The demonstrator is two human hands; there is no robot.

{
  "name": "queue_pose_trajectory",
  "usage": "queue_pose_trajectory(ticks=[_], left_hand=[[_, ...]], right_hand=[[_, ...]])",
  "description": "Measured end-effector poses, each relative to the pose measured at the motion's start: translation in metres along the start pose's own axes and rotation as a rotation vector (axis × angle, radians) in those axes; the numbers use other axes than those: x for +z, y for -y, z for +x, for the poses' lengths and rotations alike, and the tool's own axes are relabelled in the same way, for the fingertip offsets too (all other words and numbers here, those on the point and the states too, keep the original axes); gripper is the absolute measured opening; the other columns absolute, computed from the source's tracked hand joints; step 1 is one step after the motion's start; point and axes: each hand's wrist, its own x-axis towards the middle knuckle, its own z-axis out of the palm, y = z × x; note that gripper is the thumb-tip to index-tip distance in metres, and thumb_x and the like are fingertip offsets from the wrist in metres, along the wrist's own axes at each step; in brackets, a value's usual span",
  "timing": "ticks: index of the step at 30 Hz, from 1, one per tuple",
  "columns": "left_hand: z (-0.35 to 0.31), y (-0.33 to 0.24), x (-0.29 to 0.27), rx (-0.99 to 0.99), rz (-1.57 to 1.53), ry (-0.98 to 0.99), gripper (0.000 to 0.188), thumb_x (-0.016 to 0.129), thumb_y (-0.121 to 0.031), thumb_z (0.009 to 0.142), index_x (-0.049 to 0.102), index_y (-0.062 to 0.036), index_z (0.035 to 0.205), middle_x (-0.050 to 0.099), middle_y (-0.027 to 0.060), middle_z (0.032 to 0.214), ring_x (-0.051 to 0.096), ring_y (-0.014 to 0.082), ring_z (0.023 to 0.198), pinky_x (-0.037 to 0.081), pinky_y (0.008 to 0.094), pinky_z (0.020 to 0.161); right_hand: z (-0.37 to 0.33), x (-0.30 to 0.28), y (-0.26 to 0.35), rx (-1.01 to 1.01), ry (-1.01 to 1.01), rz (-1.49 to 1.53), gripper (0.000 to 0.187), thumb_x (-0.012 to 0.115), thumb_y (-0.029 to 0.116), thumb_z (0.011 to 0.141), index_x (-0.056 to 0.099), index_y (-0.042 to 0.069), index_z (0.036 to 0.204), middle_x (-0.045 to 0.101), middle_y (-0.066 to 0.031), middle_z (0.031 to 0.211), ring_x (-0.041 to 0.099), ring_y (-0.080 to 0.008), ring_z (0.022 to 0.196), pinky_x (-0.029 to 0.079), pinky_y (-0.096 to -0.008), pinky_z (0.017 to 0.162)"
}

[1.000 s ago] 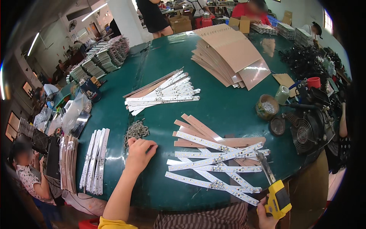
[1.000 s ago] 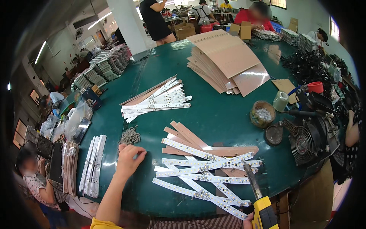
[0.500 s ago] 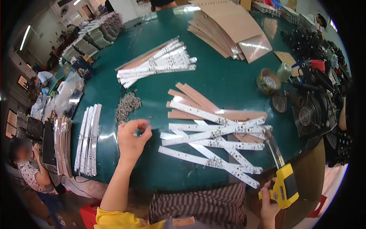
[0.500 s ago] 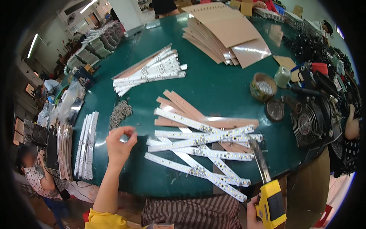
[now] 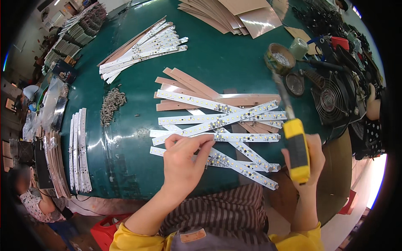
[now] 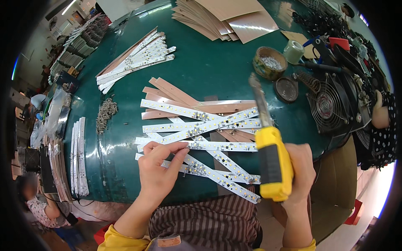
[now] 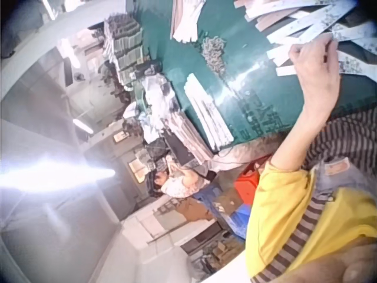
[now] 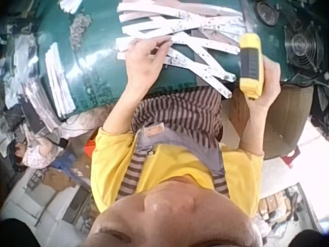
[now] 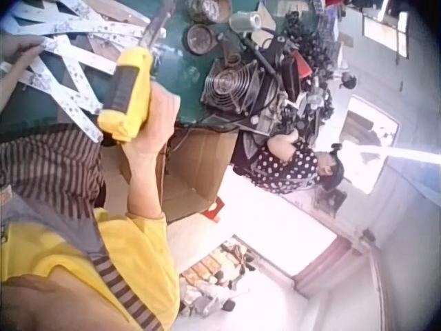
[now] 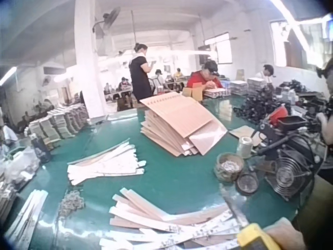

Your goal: The person solders LED strips with a soldering iron and solder wire.

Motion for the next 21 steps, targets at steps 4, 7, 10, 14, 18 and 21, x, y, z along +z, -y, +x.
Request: queue_pose_trajectory(ticks=[4, 7, 10, 14, 18, 21], left_hand=[[-0.006, -0.005, 0.01, -0.006, 0.152, -0.036, 0.012, 0.079, -0.008, 0.078, 0.074, -0.0084, 0.088, 0.071, 0.0042, 0.08, 0.064, 0.0181, 0.071, 0.037, 0.0329, 0.081], [-0.007, -0.006, 0.01, -0.092, 0.121, -0.034, 0.012, 0.08, -0.008, 0.076, 0.074, -0.008, 0.087, 0.072, 0.0052, 0.081, 0.064, 0.0188, 0.073, 0.039, 0.0327, 0.081], [-0.006, -0.006, 0.009, -0.186, 0.056, -0.025, 0.013, 0.08, -0.007, 0.075, 0.074, -0.0075, 0.087, 0.072, 0.0062, 0.08, 0.065, 0.0197, 0.074, 0.042, 0.0325, 0.082], [-0.005, -0.003, 0.009, -0.19, 0.026, -0.021, 0.013, 0.08, -0.005, 0.074, 0.074, -0.0075, 0.086, 0.073, 0.0071, 0.079, 0.065, 0.0207, 0.075, 0.044, 0.032, 0.081], [-0.003, -0.005, 0.01, -0.159, 0.054, -0.005, 0.014, 0.08, -0.004, 0.073, 0.075, -0.0082, 0.085, 0.073, 0.0052, 0.079, 0.065, 0.0192, 0.074, 0.043, 0.0319, 0.082], [-0.004, -0.004, 0.013, -0.09, 0.093, 0.006, 0.015, 0.08, -0.004, 0.072, 0.075, -0.0087, 0.085, 0.072, 0.0029, 0.078, 0.064, 0.0177, 0.072, 0.04, 0.0321, 0.082]], right_hand=[[0.012, 0.009, 0.0, -0.012, 0.033, -0.06, 0.039, 0.078, 0.011, 0.069, 0.063, 0.001, 0.104, 0.063, -0.0105, 0.091, 0.056, -0.0261, 0.079, 0.046, -0.0331, 0.071], [0.012, 0.014, -0.004, -0.011, 0.042, -0.064, 0.044, 0.08, 0.015, 0.064, 0.064, 0.002, 0.103, 0.066, -0.0099, 0.09, 0.056, -0.0285, 0.078, 0.046, -0.035, 0.071], [0.01, 0.014, -0.006, -0.021, 0.052, -0.047, 0.046, 0.082, 0.015, 0.062, 0.065, 0.002, 0.103, 0.066, -0.0098, 0.088, 0.056, -0.0276, 0.076, 0.046, -0.0344, 0.068], [0.007, 0.003, -0.007, -0.014, 0.065, 0.057, 0.05, 0.084, 0.017, 0.06, 0.064, -0.001, 0.103, 0.065, -0.0114, 0.087, 0.056, -0.0267, 0.074, 0.046, -0.0337, 0.066], [-0.005, -0.002, -0.001, 0.079, 0.025, 0.049, 0.039, 0.083, -0.003, 0.066, 0.061, 0.002, 0.098, 0.062, -0.0096, 0.086, 0.06, -0.0218, 0.076, 0.047, -0.0286, 0.071], [-0.021, -0.005, 0.001, 0.106, 0.0, -0.002, 0.037, 0.082, -0.001, 0.068, 0.06, 0.002, 0.098, 0.061, -0.0092, 0.086, 0.06, -0.0214, 0.076, 0.047, -0.0284, 0.071]])
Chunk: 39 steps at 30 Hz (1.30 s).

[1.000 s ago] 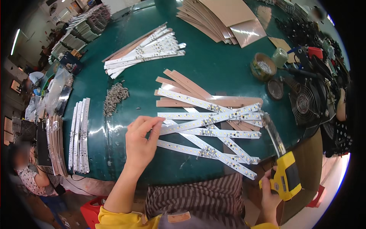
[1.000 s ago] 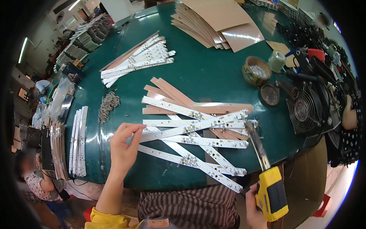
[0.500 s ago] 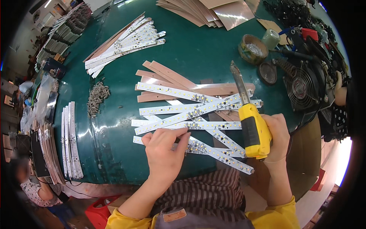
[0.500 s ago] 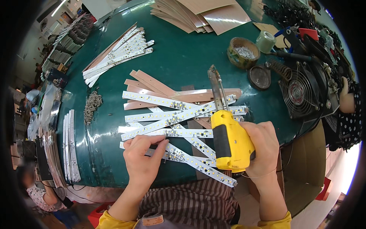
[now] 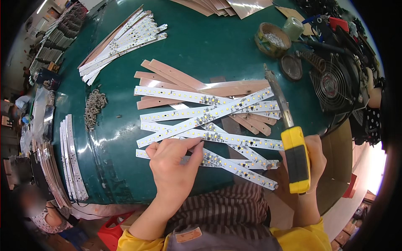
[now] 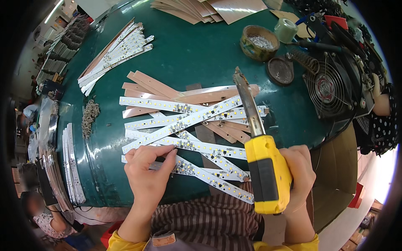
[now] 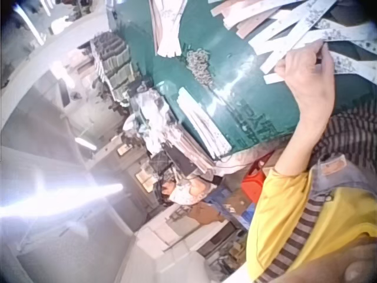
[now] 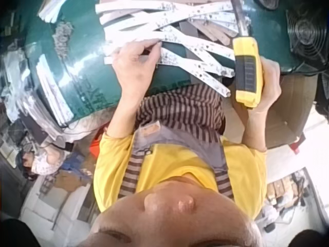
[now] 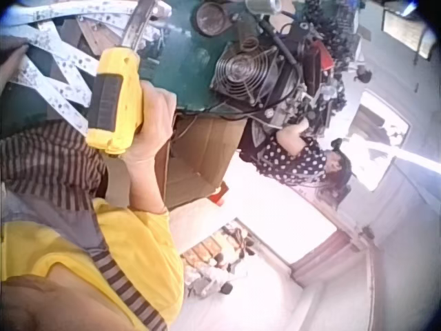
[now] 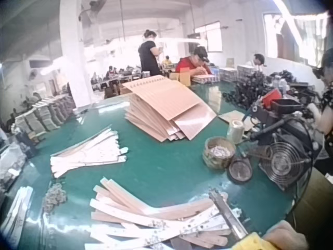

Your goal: The person solders LED strips with a soldering iron and solder wire.

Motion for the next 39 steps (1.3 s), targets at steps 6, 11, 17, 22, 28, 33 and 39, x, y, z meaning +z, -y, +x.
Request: queue_pose_trajectory(ticks=[6, 11, 17, 22, 28, 33, 39], left_hand=[[0.001, -0.005, 0.002, 0.113, 0.06, -0.02, 0.015, 0.08, -0.003, 0.071, 0.074, -0.0092, 0.083, 0.071, 0.0012, 0.076, 0.064, 0.017, 0.07, 0.038, 0.0323, 0.081], [0.001, -0.006, 0.001, 0.117, 0.065, -0.012, 0.016, 0.079, -0.002, 0.07, 0.075, -0.0094, 0.083, 0.07, 0.0005, 0.074, 0.065, 0.0162, 0.07, 0.038, 0.0323, 0.08], [-0.002, -0.001, 0.002, 0.147, 0.05, -0.008, 0.016, 0.079, -0.004, 0.072, 0.072, -0.0099, 0.085, 0.068, -0.0023, 0.075, 0.062, 0.015, 0.072, 0.034, 0.0362, 0.083], [-0.002, -0.004, 0.002, 0.152, 0.078, -0.013, 0.015, 0.078, -0.004, 0.072, 0.072, -0.0102, 0.085, 0.068, -0.0026, 0.075, 0.062, 0.0151, 0.072, 0.034, 0.0396, 0.087], [-0.002, -0.004, 0.004, 0.207, 0.124, -0.003, 0.014, 0.078, -0.006, 0.073, 0.071, -0.0108, 0.083, 0.068, -0.0027, 0.077, 0.061, 0.0156, 0.073, 0.033, 0.043, 0.089], [0.001, -0.004, 0.005, 0.264, 0.176, 0.007, 0.013, 0.079, -0.007, 0.073, 0.069, -0.0111, 0.081, 0.067, -0.0027, 0.077, 0.06, 0.016, 0.074, 0.033, 0.0436, 0.089], [0.0, 0.001, 0.002, 0.104, 0.048, 0.022, 0.014, 0.08, -0.007, 0.071, 0.069, -0.0126, 0.078, 0.067, -0.0043, 0.073, 0.06, 0.0155, 0.073, 0.032, 0.0401, 0.085]], right_hand=[[-0.017, -0.004, 0.003, 0.033, 0.03, 0.005, 0.035, 0.08, 0.004, 0.073, 0.06, 0.003, 0.101, 0.06, -0.0108, 0.091, 0.061, -0.0214, 0.078, 0.048, -0.0279, 0.072], [-0.023, -0.002, -0.001, 0.039, -0.002, 0.005, 0.037, 0.081, 0.004, 0.073, 0.061, 0.003, 0.103, 0.06, -0.0102, 0.091, 0.061, -0.0204, 0.078, 0.048, -0.0274, 0.073], [-0.022, -0.002, 0.0, 0.042, 0.007, 0.002, 0.037, 0.082, 0.004, 0.072, 0.061, 0.003, 0.102, 0.061, -0.0098, 0.091, 0.061, -0.0208, 0.077, 0.048, -0.0272, 0.073], [-0.02, -0.004, 0.001, 0.041, 0.017, 0.018, 0.037, 0.082, 0.005, 0.072, 0.061, 0.003, 0.102, 0.062, -0.0098, 0.09, 0.061, -0.0213, 0.077, 0.048, -0.0275, 0.072], [-0.018, -0.006, 0.002, 0.027, 0.025, 0.032, 0.037, 0.083, 0.006, 0.072, 0.062, 0.003, 0.102, 0.063, -0.0095, 0.089, 0.061, -0.0209, 0.077, 0.048, -0.0276, 0.072], [-0.018, -0.01, 0.004, 0.021, 0.04, 0.041, 0.034, 0.082, 0.007, 0.074, 0.062, 0.004, 0.1, 0.063, -0.0082, 0.089, 0.061, -0.0201, 0.077, 0.048, -0.0268, 0.071], [-0.046, -0.033, 0.007, 0.212, 0.027, 0.016, 0.04, 0.075, 0.029, 0.082, 0.066, -0.002, 0.105, 0.064, -0.0123, 0.087, 0.062, -0.0213, 0.073, 0.049, -0.0293, 0.068]])
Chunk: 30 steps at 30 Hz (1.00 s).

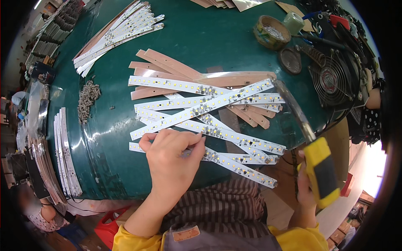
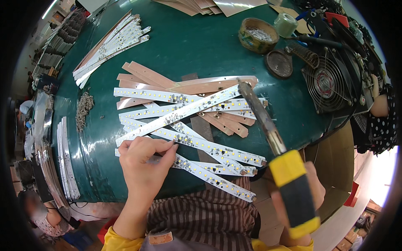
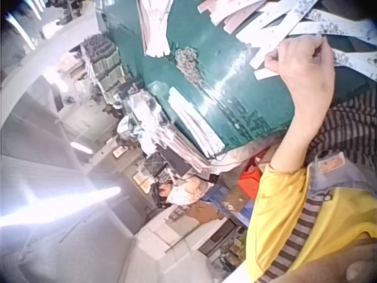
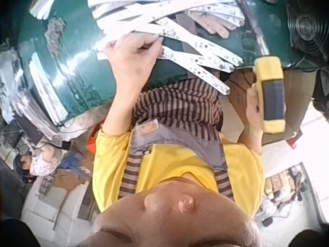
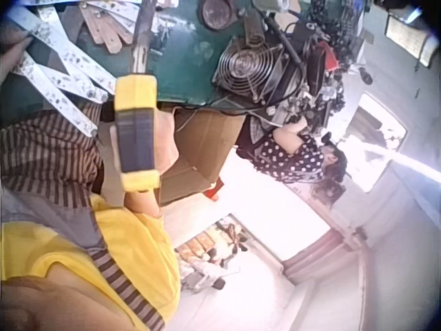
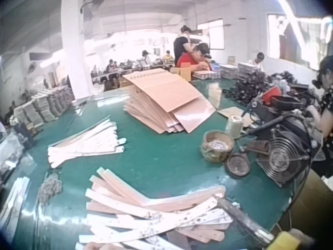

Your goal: The person solders LED strips with a soldering iron and solder wire.

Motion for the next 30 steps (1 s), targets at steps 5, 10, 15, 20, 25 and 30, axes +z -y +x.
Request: queue_pose_trajectory(ticks=[5, 10, 15, 20, 25, 30], left_hand=[[-0.002, 0.002, 0.004, -0.036, -0.064, -0.041, 0.014, 0.082, -0.008, 0.069, 0.07, -0.0132, 0.076, 0.068, -0.0054, 0.073, 0.06, 0.0136, 0.073, 0.03, 0.0372, 0.082], [-0.002, -0.001, 0.004, -0.072, -0.049, -0.047, 0.011, 0.082, -0.008, 0.069, 0.074, -0.0116, 0.075, 0.068, -0.0033, 0.072, 0.061, 0.0144, 0.07, 0.035, 0.0343, 0.082], [-0.002, 0.0, 0.003, -0.081, -0.056, -0.068, 0.011, 0.082, -0.008, 0.068, 0.075, -0.012, 0.076, 0.066, -0.0031, 0.07, 0.06, 0.0142, 0.069, 0.035, 0.033, 0.08], [-0.004, 0.002, 0.006, -0.085, -0.06, -0.079, 0.01, 0.081, -0.008, 0.069, 0.074, -0.0125, 0.075, 0.066, -0.0037, 0.07, 0.059, 0.0134, 0.069, 0.035, 0.0328, 0.08], [-0.004, 0.002, 0.008, -0.08, -0.068, -0.09, 0.01, 0.081, -0.009, 0.069, 0.074, -0.0129, 0.075, 0.066, -0.0043, 0.07, 0.059, 0.0133, 0.069, 0.035, 0.0331, 0.079], [-0.004, 0.003, 0.008, -0.075, -0.075, -0.093, 0.01, 0.08, -0.009, 0.069, 0.074, -0.0129, 0.075, 0.065, -0.0045, 0.07, 0.059, 0.0136, 0.07, 0.034, 0.0331, 0.079]], right_hand=[[-0.022, 0.002, 0.022, 0.333, 0.136, 0.472, 0.032, 0.074, 0.019, 0.08, 0.069, -0.002, 0.104, 0.066, -0.0149, 0.098, 0.067, -0.0269, 0.086, 0.052, -0.0357, 0.079], [0.012, 0.021, 0.031, -0.261, 0.205, 0.157, 0.027, 0.075, 0.006, 0.063, 0.07, 0.001, 0.09, 0.069, -0.0131, 0.085, 0.068, -0.0336, 0.075, 0.053, -0.0371, 0.066], [0.02, 0.02, 0.039, -0.225, 0.219, 0.108, 0.027, 0.075, 0.008, 0.064, 0.071, 0.003, 0.09, 0.07, -0.0126, 0.085, 0.068, -0.0313, 0.072, 0.054, -0.0366, 0.064], [0.026, 0.022, 0.035, -0.269, 0.231, 0.102, 0.03, 0.076, 0.01, 0.063, 0.072, 0.003, 0.092, 0.071, -0.0124, 0.086, 0.069, -0.0309, 0.074, 0.054, -0.0354, 0.064], [0.025, 0.021, 0.027, -0.296, 0.27, 0.078, 0.031, 0.076, 0.011, 0.063, 0.073, 0.004, 0.093, 0.071, -0.0126, 0.087, 0.069, -0.03, 0.073, 0.055, -0.0343, 0.064], [0.022, 0.024, 0.024, -0.216, 0.223, 0.146, 0.027, 0.077, 0.011, 0.064, 0.073, 0.004, 0.09, 0.069, -0.0101, 0.083, 0.068, -0.0274, 0.07, 0.054, -0.0333, 0.062]])
